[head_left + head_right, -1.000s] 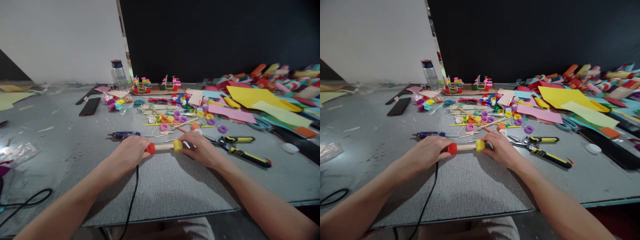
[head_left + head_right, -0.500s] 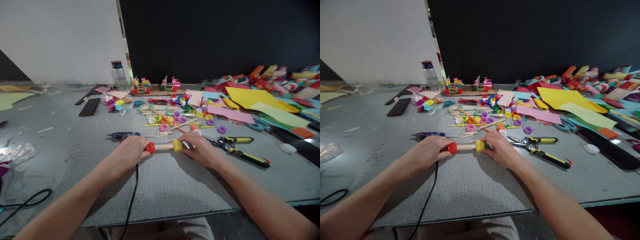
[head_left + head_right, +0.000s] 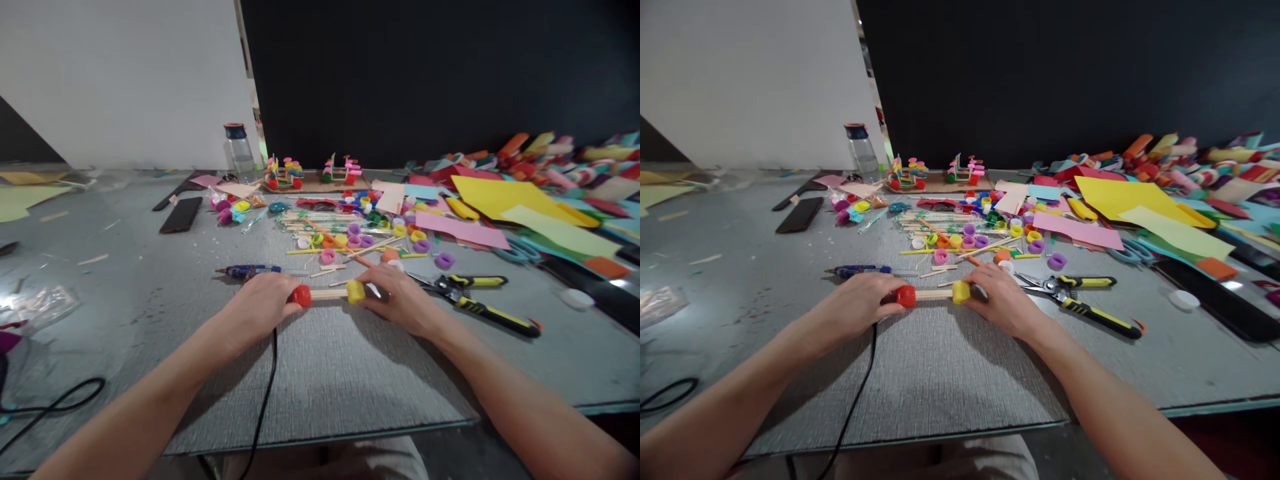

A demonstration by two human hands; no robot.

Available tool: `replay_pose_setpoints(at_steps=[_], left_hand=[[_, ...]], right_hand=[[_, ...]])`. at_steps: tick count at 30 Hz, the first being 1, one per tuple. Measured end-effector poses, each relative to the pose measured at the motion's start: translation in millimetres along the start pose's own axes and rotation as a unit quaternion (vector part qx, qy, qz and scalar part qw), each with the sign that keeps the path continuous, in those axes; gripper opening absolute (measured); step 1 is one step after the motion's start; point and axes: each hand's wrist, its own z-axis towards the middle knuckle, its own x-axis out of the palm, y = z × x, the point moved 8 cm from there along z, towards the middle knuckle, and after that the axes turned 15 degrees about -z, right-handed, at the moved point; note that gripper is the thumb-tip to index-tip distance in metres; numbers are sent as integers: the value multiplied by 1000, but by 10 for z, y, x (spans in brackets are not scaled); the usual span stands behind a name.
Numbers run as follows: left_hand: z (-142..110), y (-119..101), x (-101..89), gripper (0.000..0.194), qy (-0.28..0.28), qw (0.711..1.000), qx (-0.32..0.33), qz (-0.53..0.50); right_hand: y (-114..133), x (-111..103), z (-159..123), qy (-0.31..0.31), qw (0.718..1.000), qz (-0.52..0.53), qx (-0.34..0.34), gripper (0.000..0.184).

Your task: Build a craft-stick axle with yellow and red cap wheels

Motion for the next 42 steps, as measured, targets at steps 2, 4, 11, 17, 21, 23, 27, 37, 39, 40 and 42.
replay_pose_setpoints(at_steps=[2,4,11,17,21,23,27,37,39,40,42], left_hand=[[-11,11,-12,15,0,1000,-4,-3],[-23,26,-24,15,0,1000,-8,-4],[-45,68,-80,39,-7,999,-35,12],[-46,41,-156,48,-35,999,-41,0],[-59,34,-258,38,-95,995,-33,-19],[-74,16,-316,32,-133,990,-20,-30],[-107,-12,-415,29,-193,981,4,-36],[-29,23,-227,47,-66,997,-20,-19],[-26,-38,-223,44,-79,997,4,-18],[-24,-73,-218,41,-87,996,17,-19],[-15,-149,-196,35,-100,994,43,-21]], right_hand=[[-10,13,-7,3,1000,-4,3,20],[-23,24,-16,5,1000,-8,8,26],[-26,-20,-28,-1,1000,-6,13,25],[-31,-116,-23,-31,999,7,28,22],[-66,-165,-25,-61,997,11,44,17],[-87,-178,-31,-75,996,13,49,17],[-99,-173,-38,-80,995,19,53,17],[-16,-21,-3,-13,1000,26,10,20],[-17,-13,-2,-7,1000,27,5,18],[-14,-13,-3,-4,1000,28,3,19],[-5,-17,-6,1,1000,28,2,21]])
